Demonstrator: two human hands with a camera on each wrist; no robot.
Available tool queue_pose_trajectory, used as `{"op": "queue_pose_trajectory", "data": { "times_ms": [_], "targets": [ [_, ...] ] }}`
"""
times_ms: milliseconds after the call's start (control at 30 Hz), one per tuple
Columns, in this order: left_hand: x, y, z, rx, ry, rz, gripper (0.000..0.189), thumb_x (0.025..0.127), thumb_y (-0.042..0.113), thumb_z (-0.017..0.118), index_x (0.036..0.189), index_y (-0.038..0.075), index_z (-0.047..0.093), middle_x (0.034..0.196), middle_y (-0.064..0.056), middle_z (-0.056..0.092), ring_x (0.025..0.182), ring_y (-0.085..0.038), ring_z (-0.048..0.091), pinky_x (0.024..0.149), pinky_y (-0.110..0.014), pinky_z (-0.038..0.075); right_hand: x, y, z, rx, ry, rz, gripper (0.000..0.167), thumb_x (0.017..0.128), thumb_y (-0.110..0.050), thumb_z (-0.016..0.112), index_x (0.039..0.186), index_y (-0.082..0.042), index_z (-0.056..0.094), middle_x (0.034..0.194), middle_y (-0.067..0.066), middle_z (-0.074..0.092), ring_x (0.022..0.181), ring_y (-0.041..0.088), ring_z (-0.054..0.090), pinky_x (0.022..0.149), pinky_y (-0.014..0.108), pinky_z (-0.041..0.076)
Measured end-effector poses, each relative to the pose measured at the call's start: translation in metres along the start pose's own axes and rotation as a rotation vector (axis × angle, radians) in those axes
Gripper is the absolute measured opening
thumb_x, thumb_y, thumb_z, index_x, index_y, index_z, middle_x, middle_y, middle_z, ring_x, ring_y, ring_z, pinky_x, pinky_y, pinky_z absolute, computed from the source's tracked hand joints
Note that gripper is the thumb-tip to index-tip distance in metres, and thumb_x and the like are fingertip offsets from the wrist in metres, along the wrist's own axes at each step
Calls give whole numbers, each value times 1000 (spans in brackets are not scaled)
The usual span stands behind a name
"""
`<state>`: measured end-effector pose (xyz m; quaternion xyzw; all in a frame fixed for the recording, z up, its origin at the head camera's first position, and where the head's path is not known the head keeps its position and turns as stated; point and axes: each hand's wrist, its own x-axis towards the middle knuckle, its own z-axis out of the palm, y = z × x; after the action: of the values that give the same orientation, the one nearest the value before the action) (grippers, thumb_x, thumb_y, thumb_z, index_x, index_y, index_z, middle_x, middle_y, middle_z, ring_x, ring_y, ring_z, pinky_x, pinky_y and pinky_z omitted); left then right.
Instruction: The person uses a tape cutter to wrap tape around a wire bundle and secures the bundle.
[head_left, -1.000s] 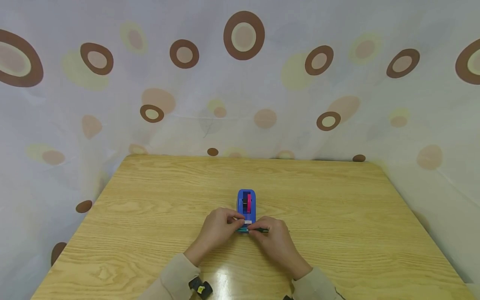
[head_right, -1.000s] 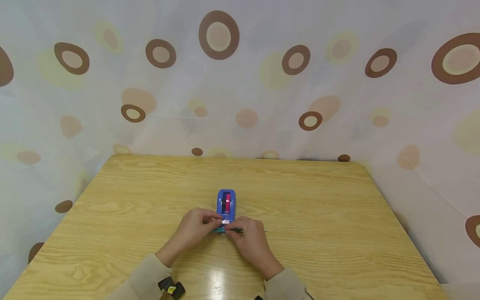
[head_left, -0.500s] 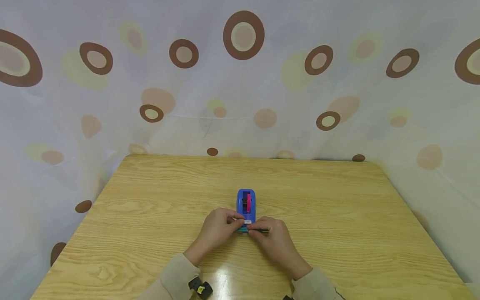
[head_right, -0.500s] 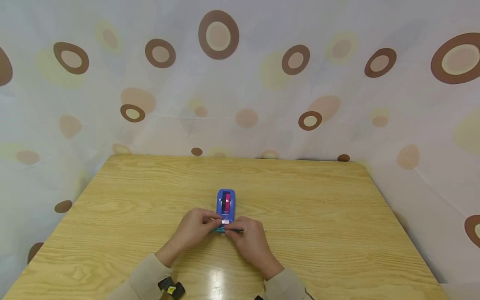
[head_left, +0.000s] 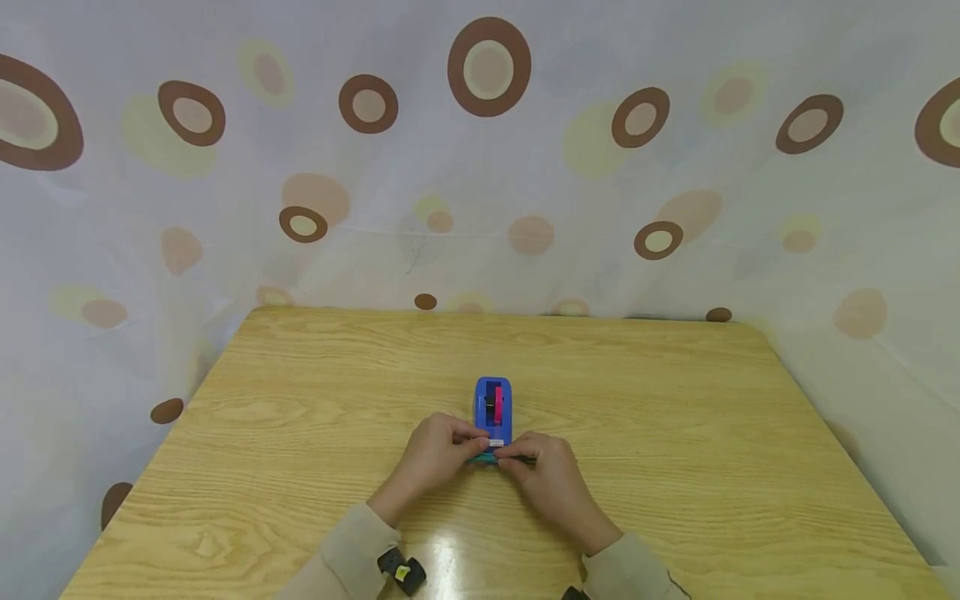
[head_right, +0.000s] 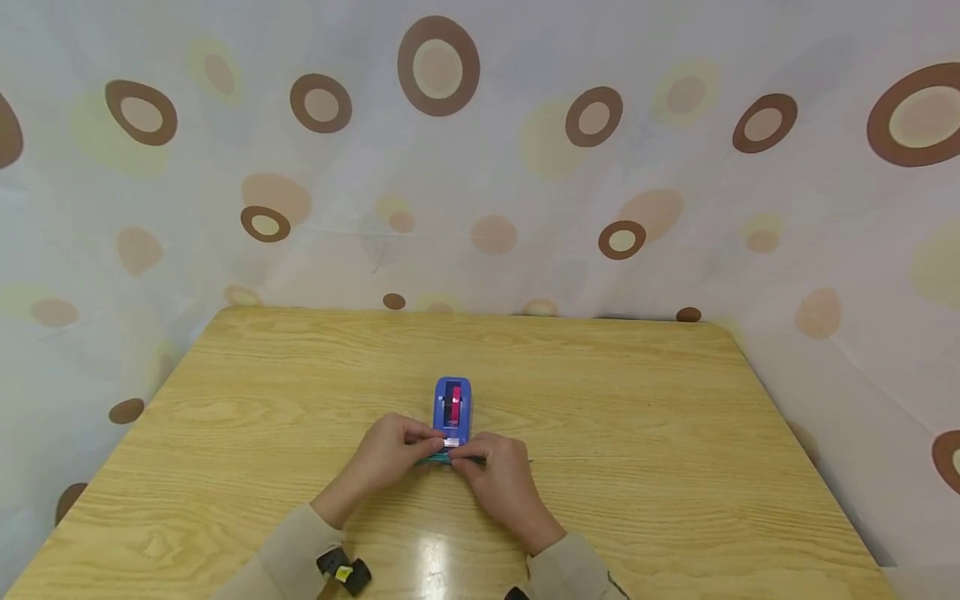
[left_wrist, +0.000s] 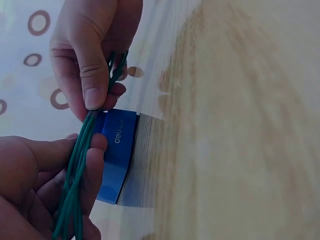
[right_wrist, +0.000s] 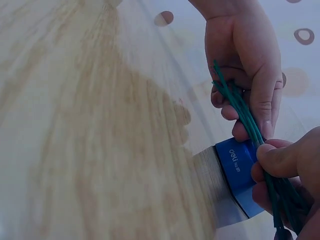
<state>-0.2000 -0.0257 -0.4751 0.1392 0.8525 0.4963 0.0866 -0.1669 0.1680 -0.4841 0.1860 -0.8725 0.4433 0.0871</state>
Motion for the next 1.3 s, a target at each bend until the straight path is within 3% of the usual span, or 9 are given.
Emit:
{"op": "queue_pose_trajectory", "data": {
  "times_ms": [100,533,933,1167,1300],
  "targets": [
    [1,0,0,-44,-17,-19,12,91,18,73,95,9,80,85,0,74,63,-9,65,55,-26,53,1,1,0,-9,-9,13,13,80,3,79,86,-8,80,83,-1,73,80,14,69,73,27,54],
    [0,-2,1,-67,-23,-23,14,91,19,73,96,8,80,87,-1,74,62,-11,66,55,-26,53,-1,1,-1,34,-21,43,11,82,0,78,87,-10,80,84,-2,73,82,12,68,74,28,54],
    [-6,6,-6,-3,-23,15,16,93,20,71,103,11,79,94,0,75,67,-7,64,55,-24,49,-1,-8,-6,40,-13,-13,14,79,4,79,87,-7,80,83,-2,73,80,12,69,72,28,55],
    [-9,11,-9,-11,-6,58,15,92,20,71,98,9,80,91,2,75,79,-5,67,65,-23,53,0,-14,-10,46,-22,8,14,80,4,79,87,-7,80,84,-5,73,81,9,68,74,26,55],
    [-11,17,-11,1,-13,71,14,93,21,70,93,10,80,86,4,74,75,-6,65,64,-24,52,2,-18,-12,41,-6,-18,14,79,5,79,87,-6,80,84,-5,73,80,9,68,73,27,55]
  ]
}}
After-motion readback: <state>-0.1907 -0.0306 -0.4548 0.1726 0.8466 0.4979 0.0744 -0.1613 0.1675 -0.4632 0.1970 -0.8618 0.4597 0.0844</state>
